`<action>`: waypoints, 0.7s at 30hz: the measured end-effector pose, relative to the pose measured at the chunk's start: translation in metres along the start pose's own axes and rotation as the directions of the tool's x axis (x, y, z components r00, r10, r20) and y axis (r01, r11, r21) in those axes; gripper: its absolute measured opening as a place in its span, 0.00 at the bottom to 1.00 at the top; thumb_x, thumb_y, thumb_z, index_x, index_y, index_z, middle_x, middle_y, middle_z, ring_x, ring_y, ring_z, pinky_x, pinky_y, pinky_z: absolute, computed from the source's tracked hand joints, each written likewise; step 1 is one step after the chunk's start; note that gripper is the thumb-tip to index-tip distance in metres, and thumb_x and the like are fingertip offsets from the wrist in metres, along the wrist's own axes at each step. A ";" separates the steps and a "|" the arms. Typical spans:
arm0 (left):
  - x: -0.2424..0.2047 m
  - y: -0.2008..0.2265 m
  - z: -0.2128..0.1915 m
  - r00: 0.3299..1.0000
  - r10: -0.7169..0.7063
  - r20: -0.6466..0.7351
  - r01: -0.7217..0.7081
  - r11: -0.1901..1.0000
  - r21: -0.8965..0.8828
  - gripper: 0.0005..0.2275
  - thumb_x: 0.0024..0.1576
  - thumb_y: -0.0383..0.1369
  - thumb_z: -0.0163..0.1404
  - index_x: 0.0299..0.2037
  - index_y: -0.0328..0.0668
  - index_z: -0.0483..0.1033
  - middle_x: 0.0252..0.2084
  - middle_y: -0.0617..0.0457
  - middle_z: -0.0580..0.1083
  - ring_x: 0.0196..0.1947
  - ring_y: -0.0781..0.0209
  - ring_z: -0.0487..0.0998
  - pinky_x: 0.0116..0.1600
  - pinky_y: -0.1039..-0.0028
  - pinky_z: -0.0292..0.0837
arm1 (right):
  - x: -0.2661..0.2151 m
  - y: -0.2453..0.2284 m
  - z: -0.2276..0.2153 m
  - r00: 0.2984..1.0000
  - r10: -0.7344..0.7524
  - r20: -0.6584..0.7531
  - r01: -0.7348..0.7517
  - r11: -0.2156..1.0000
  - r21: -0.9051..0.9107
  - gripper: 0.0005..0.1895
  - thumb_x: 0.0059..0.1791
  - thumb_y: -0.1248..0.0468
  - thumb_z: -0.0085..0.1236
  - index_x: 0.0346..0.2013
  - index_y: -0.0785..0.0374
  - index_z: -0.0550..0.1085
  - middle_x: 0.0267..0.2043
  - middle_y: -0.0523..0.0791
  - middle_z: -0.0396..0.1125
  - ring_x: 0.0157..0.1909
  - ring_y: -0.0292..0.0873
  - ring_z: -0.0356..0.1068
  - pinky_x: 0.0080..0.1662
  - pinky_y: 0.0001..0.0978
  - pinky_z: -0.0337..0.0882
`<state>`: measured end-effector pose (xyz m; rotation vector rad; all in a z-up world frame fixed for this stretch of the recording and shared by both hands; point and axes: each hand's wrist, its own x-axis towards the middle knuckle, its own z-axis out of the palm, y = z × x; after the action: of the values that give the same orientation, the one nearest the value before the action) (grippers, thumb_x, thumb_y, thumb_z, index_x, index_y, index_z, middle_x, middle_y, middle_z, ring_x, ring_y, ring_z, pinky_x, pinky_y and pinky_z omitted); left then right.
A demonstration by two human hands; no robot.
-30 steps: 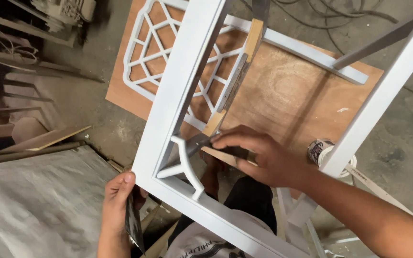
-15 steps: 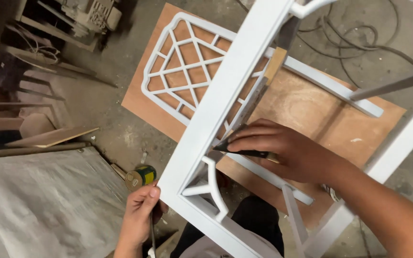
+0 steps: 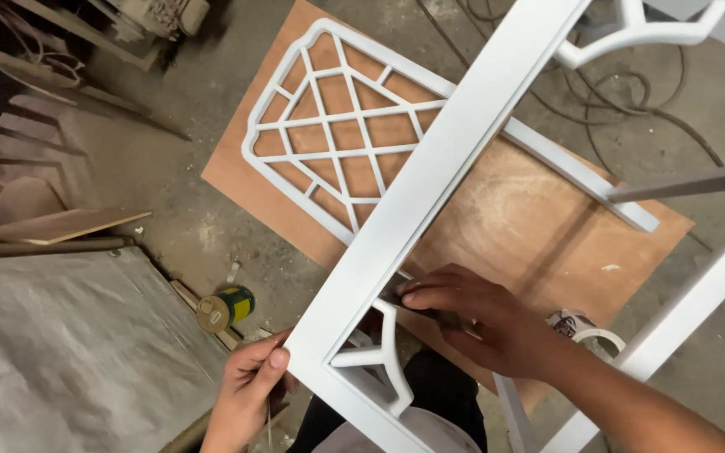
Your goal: The person applies a white filler substance to the joints and crevices of a white metal chair frame using a putty knife. They scoop the filler from a small container and spread it into the gaps, then smooth the surface.
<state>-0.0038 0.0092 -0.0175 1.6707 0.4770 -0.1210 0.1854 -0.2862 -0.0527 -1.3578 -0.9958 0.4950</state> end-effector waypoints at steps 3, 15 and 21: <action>-0.001 -0.007 0.000 0.998 -0.053 -0.028 0.051 0.997 -0.061 0.18 0.60 0.43 0.51 0.37 0.29 0.79 0.27 0.49 0.76 0.27 0.63 0.73 0.33 0.72 0.65 | 0.000 0.005 0.007 1.000 -0.022 -0.012 0.022 0.998 -0.054 0.21 0.54 0.71 0.51 0.62 0.58 0.68 0.61 0.51 0.69 0.61 0.55 0.71 0.59 0.48 0.72; -0.002 0.001 0.000 0.980 -0.185 -0.075 0.173 0.974 -0.149 0.26 0.55 0.43 0.55 0.53 0.22 0.83 0.33 0.42 0.78 0.34 0.54 0.76 0.38 0.65 0.71 | -0.001 0.010 0.012 0.997 -0.071 0.030 0.076 0.972 -0.223 0.18 0.59 0.61 0.40 0.63 0.62 0.67 0.63 0.52 0.66 0.61 0.55 0.69 0.62 0.50 0.70; -0.003 -0.003 -0.005 0.985 -0.159 -0.066 0.153 0.984 -0.095 0.26 0.55 0.45 0.56 0.50 0.22 0.85 0.17 0.50 0.71 0.19 0.62 0.68 0.26 0.72 0.59 | -0.008 0.021 -0.004 0.984 -0.171 0.057 0.170 0.783 -0.598 0.21 0.54 0.69 0.51 0.63 0.56 0.69 0.65 0.46 0.65 0.53 0.54 0.68 0.56 0.48 0.71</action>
<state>-0.0083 0.0137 -0.0187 1.5527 0.6600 -0.1516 0.1899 -0.2903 -0.0750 -1.8048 -1.3307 0.0219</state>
